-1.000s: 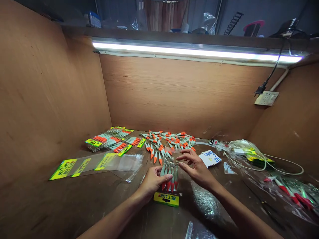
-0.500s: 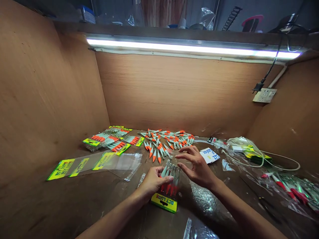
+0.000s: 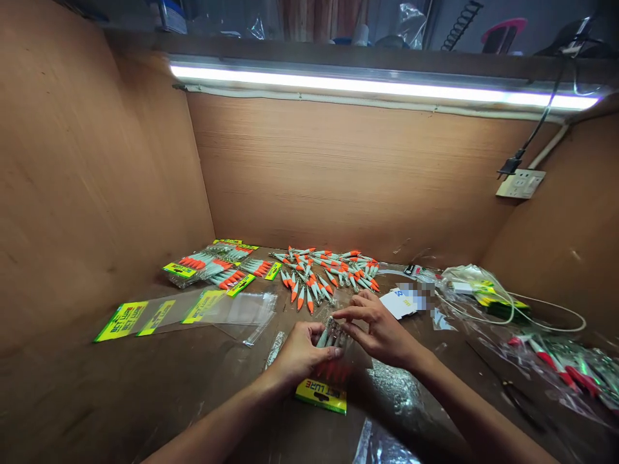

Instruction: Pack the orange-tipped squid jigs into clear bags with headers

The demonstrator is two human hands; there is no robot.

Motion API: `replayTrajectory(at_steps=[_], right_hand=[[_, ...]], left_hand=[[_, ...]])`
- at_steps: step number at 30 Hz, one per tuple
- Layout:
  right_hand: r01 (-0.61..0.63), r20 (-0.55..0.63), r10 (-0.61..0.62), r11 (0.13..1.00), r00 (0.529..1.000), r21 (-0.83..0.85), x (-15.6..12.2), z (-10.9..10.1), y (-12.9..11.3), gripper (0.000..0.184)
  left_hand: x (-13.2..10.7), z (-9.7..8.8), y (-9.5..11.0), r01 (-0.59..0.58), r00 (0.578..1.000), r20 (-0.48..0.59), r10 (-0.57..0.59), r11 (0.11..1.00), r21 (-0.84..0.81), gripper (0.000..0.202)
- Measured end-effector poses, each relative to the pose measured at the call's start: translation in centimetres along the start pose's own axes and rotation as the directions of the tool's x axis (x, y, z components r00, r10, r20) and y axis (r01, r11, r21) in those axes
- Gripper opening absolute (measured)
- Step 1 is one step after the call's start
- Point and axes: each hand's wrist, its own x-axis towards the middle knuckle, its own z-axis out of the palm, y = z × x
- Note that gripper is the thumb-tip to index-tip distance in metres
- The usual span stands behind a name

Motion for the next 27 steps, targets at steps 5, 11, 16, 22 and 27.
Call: replayTrajectory(at_steps=[5,11,16,22,27], right_hand=[[-0.034,0.027,0.033,0.999,0.999,0.03,0.0,-0.2,0.4,0.016],[-0.064,0.052,0.063,0.998,0.997,0.019,-0.1,0.1,1.0,0.017],[-0.092,0.046,0.091,0.996,0.995,0.014,-0.1,0.4,1.5,0.019],[-0.091,0.058,0.091,0.996,0.994,0.007,0.0,0.3,1.4,0.02],[-0.055,0.062,0.054,0.998,0.997,0.009,-0.2,0.5,1.2,0.02]], left_hand=[[-0.1,-0.1,0.0,0.029,0.999,0.034,-0.026,0.995,-0.094,0.042],[-0.4,0.1,0.3,0.129,0.989,0.102,-0.105,0.954,-0.27,0.045],[-0.5,0.1,0.2,0.249,0.968,0.092,-0.232,0.899,-0.361,0.048],[-0.5,0.0,0.3,0.257,0.966,0.114,-0.23,0.881,-0.397,0.043],[-0.2,0.0,0.1,0.243,0.968,0.034,-0.248,0.898,-0.367,0.045]])
